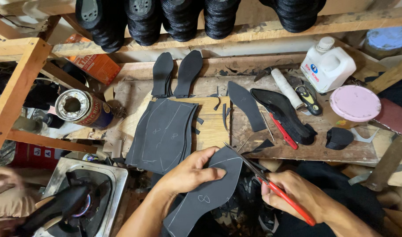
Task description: The person cuts black shoe insoles from a layered sheet using red-handled scissors. They follow white pencil outlines, rotate the material to cut curves, and place finished pieces on the workbench.
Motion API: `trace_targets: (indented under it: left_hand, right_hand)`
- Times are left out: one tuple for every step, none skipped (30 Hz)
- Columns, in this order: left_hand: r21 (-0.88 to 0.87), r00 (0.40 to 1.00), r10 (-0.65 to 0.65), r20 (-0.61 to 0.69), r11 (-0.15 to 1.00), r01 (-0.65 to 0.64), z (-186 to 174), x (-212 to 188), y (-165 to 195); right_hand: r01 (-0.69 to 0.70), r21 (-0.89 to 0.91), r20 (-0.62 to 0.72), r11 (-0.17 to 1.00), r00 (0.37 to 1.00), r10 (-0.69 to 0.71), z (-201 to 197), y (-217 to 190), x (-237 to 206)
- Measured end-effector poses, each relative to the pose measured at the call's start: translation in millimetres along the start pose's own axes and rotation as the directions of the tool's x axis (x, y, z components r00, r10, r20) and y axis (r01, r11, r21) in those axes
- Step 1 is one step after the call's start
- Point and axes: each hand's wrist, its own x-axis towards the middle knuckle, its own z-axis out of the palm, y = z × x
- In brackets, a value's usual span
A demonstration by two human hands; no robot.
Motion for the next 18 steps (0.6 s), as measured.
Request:
trace_targets:
  left_hand:
    - [0.000, 1.000, -0.006, 0.013, 1.000, 0.006, -2, 0, -2]
    - [0.006, 0.999, -0.008, 0.039, 1.000, 0.008, -5, 1, -4]
    - [0.012, 0.998, -0.010, 0.065, 1.000, 0.009, -10, 2, -6]
    - [0.017, 0.996, -0.012, 0.091, 1.000, 0.011, -14, 4, -9]
    - [-0.004, 0.998, -0.009, 0.068, 1.000, 0.009, -19, 8, -13]
    - [-0.025, 0.999, -0.005, 0.044, 1.000, 0.007, -22, 12, -16]
    - [-0.046, 1.000, -0.002, 0.019, 0.999, 0.003, -25, 15, -20]
    - [-0.103, 0.998, 0.064, -0.019, 0.992, -0.066, -24, 17, -26]
    - [-0.156, 0.990, 0.130, -0.060, 0.978, -0.137, -15, 18, -35]
    - [-0.205, 0.976, 0.194, -0.100, 0.956, -0.211, -3, 21, -45]
    - [-0.250, 0.957, 0.255, -0.141, 0.926, -0.284, 12, 25, -54]
    - [-0.296, 0.933, 0.311, -0.183, 0.887, -0.354, 26, 31, -61]
    - [-0.339, 0.903, 0.361, -0.232, 0.841, -0.423, 37, 38, -65]
    - [-0.353, 0.861, 0.387, -0.330, 0.795, -0.493, 46, 47, -68]
    - [-0.357, 0.809, 0.404, -0.428, 0.746, -0.562, 55, 55, -69]
    - [-0.350, 0.747, 0.411, -0.523, 0.695, -0.628, 60, 60, -68]
    - [-0.378, 0.723, 0.362, -0.588, 0.667, -0.642, 61, 64, -66]
    - [-0.404, 0.698, 0.311, -0.646, 0.636, -0.657, 62, 69, -63]
  right_hand:
    - [-0.026, 0.013, 0.016, 1.000, 1.000, 0.026, -1, 1, -2]
    - [-0.053, 0.025, 0.032, 0.998, 0.998, 0.053, -2, 3, -2]
    - [-0.036, 0.037, 0.040, 0.999, 0.999, 0.035, -3, 4, -3]
    - [-0.020, 0.049, 0.048, 0.999, 0.999, 0.018, -5, 7, -4]
    - [-0.004, 0.062, 0.057, 0.998, 0.998, 0.000, -6, 10, -5]
    - [-0.045, 0.152, 0.053, 0.987, 0.998, 0.037, -5, 13, -5]
    - [-0.083, 0.241, 0.052, 0.967, 0.996, 0.073, -3, 16, -5]
    - [-0.120, 0.328, 0.054, 0.937, 0.993, 0.108, 0, 19, -4]
    - [-0.129, 0.335, 0.012, 0.933, 0.991, 0.133, 4, 22, -1]
    - [-0.137, 0.341, -0.033, 0.930, 0.987, 0.157, 9, 25, 3]
    - [-0.145, 0.349, -0.079, 0.926, 0.980, 0.184, 15, 27, 8]
    - [-0.021, 0.298, -0.191, 0.954, 0.978, 0.081, 23, 29, 12]
    - [0.098, 0.230, -0.291, 0.968, 0.956, -0.028, 31, 30, 17]
    - [0.210, 0.150, -0.377, 0.966, 0.916, -0.140, 39, 31, 20]
    - [0.227, 0.112, -0.399, 0.967, 0.902, -0.165, 44, 31, 24]
    - [0.244, 0.075, -0.418, 0.967, 0.888, -0.192, 49, 30, 27]
    - [0.260, 0.039, -0.436, 0.965, 0.873, -0.218, 54, 29, 29]
    - [0.172, 0.112, -0.408, 0.979, 0.906, -0.113, 57, 27, 30]
